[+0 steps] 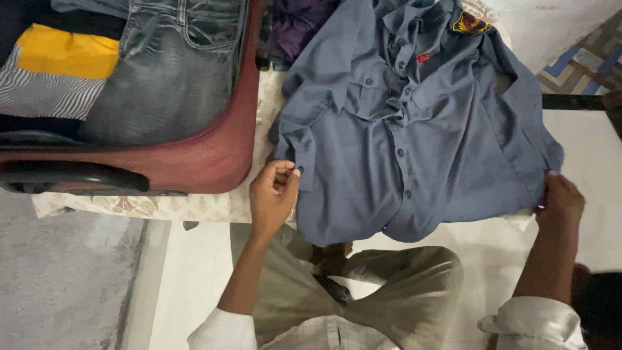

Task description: The person buttons a blue shirt laid out on a bed, then folds it neatly by hand. The folded shirt is placed into an open suitcase that already contains other folded clothes.

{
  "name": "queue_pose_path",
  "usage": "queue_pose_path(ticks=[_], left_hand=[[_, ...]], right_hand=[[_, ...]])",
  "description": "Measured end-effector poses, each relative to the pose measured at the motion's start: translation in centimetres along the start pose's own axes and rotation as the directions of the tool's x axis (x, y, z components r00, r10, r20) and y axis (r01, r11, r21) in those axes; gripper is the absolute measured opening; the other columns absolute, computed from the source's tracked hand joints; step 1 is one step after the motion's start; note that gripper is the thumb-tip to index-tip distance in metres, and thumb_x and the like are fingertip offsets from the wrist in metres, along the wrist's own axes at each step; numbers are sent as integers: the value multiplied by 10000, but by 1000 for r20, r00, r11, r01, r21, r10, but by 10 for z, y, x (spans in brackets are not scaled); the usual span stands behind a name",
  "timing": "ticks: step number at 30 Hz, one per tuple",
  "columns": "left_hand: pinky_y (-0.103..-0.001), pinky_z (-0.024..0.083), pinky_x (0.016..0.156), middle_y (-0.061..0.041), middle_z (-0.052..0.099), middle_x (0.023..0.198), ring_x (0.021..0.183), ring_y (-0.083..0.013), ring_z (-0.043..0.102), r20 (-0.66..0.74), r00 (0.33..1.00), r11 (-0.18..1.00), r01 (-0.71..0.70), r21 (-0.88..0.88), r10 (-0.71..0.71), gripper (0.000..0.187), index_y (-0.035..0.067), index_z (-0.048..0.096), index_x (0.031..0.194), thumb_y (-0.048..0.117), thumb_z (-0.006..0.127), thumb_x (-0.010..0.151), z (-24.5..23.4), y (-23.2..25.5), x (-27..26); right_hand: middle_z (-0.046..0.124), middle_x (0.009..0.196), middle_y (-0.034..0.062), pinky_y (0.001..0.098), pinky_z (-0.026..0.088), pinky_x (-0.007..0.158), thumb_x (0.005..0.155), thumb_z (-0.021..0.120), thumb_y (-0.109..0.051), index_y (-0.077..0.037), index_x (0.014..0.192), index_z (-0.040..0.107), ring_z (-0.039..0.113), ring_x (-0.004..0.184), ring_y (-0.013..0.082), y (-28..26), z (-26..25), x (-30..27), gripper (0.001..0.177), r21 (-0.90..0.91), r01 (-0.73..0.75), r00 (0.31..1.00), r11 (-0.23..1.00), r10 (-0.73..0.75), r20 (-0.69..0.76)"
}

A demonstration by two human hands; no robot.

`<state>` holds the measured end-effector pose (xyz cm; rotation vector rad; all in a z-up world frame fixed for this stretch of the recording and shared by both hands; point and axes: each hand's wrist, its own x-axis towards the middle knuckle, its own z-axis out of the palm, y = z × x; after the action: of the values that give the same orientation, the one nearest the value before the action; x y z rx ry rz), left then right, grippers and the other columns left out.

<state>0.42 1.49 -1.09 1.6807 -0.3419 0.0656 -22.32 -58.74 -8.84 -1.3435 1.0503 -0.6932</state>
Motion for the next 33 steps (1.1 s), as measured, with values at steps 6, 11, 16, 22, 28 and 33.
queue_pose_path(ticks=[6,11,16,22,28,33], left_hand=[[-275,545,627,-75,746,901,725,-130,694,-21,998,989,-55,138,59,165,21,695,1065,113,738,935,-1,5,-2],[-287,545,660,-62,689,980,792,-145,672,-62,994,977,-78,200,92,245,33,659,1185,106,728,962,3,10,-6],[-338,538,728,-78,577,1067,857,-202,586,-113,986,949,-84,304,124,475,32,603,1326,136,797,906,7,13,-9],[-473,517,1039,-282,464,1353,1264,-418,512,-87,895,792,-336,510,437,497,-10,529,1330,148,767,923,9,30,-45],[-350,592,900,-156,672,1255,1058,-243,711,202,944,935,-298,192,260,470,24,586,1347,176,786,951,33,52,-78],[-306,593,768,-119,698,1189,921,-170,743,200,980,988,-42,146,12,492,23,590,1356,248,756,951,49,66,-64]], right_hand=[[732,1135,197,385,567,873,1021,624,64,113,1250,676,704,996,284,-44,27,-38,240,-643,609,520,465,-846,-119],[699,1364,247,411,573,1064,1043,587,148,94,1402,658,708,1202,325,-109,91,-128,370,-510,837,275,198,-958,81],[658,1390,217,468,462,1146,992,614,163,27,1369,643,640,1352,397,-125,157,-227,402,-392,920,166,1,-906,389],[631,1308,223,483,492,1114,901,635,160,36,1272,614,632,1267,392,-81,194,-323,392,-298,938,285,176,-882,376],[697,1244,158,531,482,1118,900,691,129,-4,1189,634,647,1214,347,-34,217,-374,323,-248,934,344,258,-840,419],[734,1143,103,513,494,1061,847,691,110,-53,1120,651,683,1140,309,-28,217,-390,320,-143,960,279,240,-829,484]])
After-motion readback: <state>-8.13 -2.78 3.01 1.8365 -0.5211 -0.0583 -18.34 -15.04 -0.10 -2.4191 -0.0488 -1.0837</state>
